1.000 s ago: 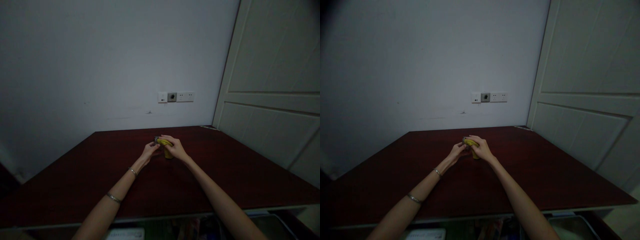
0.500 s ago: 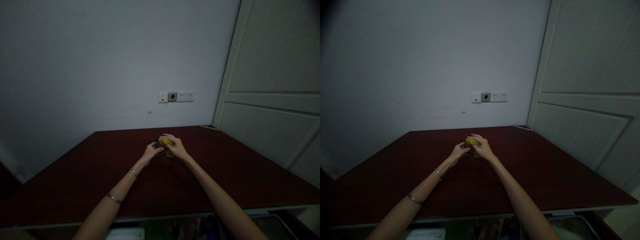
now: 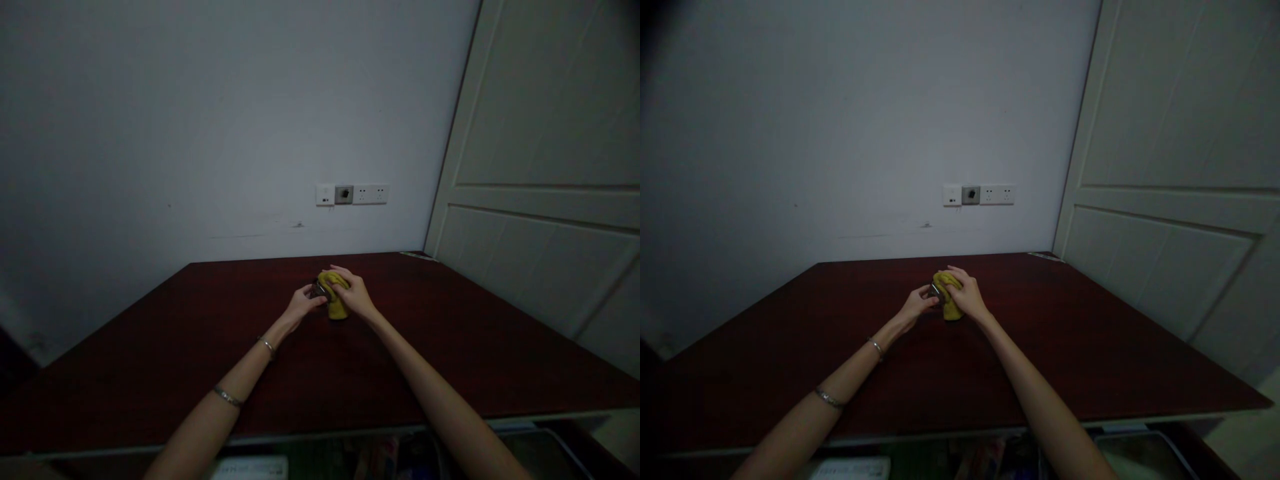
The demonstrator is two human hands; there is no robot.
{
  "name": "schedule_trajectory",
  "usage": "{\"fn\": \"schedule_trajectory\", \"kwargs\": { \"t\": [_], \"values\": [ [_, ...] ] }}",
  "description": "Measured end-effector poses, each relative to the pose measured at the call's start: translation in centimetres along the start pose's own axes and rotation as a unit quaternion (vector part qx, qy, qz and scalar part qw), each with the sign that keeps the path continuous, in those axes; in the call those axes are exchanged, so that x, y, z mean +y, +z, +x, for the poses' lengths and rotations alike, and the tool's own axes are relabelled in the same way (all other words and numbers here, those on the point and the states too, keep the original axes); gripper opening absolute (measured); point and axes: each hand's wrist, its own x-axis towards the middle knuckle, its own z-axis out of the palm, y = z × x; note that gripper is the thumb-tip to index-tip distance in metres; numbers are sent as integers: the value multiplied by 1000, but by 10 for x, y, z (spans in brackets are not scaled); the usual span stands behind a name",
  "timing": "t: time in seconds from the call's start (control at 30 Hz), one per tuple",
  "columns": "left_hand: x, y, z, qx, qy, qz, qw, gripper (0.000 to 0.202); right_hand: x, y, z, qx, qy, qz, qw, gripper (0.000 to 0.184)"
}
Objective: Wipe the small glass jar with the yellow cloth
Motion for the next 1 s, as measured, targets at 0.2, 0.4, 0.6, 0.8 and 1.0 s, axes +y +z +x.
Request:
{"fn": "schedule_trajectory", "kwargs": {
  "t": [0.2,0.4,0.6,0.8,1.0],
  "values": [
    [4,1,-3,-5,18,-32,999,53,-21,-3,-4,-66,-85,28,994,37],
    [5,0,-3,2,30,-49,998,54,-20,-1,-4,-47,-82,40,995,35],
    [7,1,-2,3,28,-42,999,58,3,1,2,46,24,71,996,29],
    [9,3,-1,14,31,-47,998,55,-9,-2,-1,15,-15,107,994,28],
    [6,3,0,32,33,-48,998,54,-10,0,-2,4,7,134,991,27]
  ]
}}
